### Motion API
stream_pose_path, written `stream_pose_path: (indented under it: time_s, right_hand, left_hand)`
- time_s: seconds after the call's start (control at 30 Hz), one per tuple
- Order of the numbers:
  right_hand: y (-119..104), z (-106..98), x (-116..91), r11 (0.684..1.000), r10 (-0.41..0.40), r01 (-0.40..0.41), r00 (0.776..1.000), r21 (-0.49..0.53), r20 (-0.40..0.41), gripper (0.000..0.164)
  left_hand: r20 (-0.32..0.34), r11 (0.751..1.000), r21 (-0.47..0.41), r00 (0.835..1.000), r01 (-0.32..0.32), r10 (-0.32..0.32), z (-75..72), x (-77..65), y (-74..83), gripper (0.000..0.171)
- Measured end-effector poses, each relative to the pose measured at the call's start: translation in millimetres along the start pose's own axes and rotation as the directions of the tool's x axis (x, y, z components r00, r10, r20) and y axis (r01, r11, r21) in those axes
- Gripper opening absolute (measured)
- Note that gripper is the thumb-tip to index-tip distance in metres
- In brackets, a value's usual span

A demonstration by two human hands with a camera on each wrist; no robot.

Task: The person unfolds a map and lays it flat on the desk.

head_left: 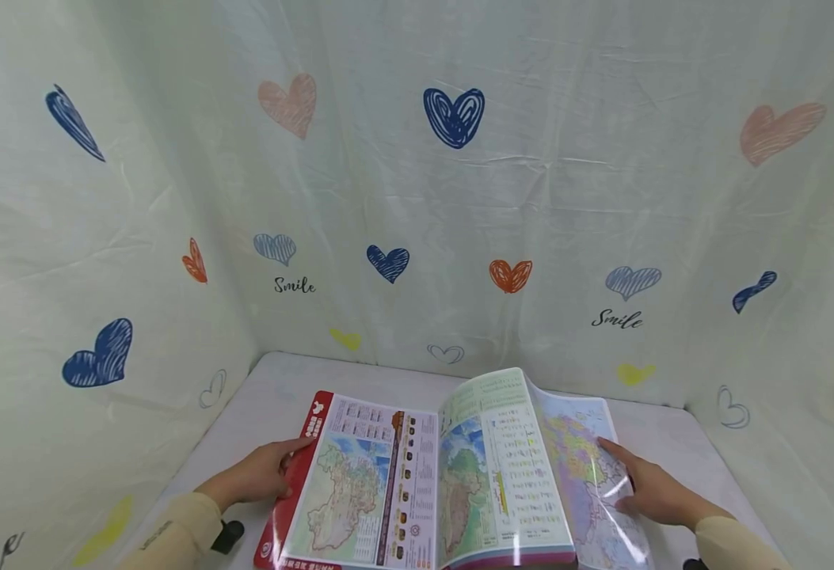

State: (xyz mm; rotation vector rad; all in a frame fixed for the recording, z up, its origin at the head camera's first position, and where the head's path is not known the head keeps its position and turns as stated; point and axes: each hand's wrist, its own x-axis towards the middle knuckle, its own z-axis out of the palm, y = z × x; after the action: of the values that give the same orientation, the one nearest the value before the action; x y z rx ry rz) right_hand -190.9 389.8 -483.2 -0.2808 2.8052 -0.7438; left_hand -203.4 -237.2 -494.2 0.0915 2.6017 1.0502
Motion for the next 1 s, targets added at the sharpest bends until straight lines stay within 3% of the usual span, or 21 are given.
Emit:
stream_pose_path:
  time_s: [1.0]
  right_hand:
    - [26.0,-6.9,-11.9,0.992,0.03,-0.032,0.999,-0.125,-0.02,0.099]
  left_hand:
    - [-0.004,0.996,0.08,0.999,0.037,-0.037,-19.0,-2.1,-11.5,0.084]
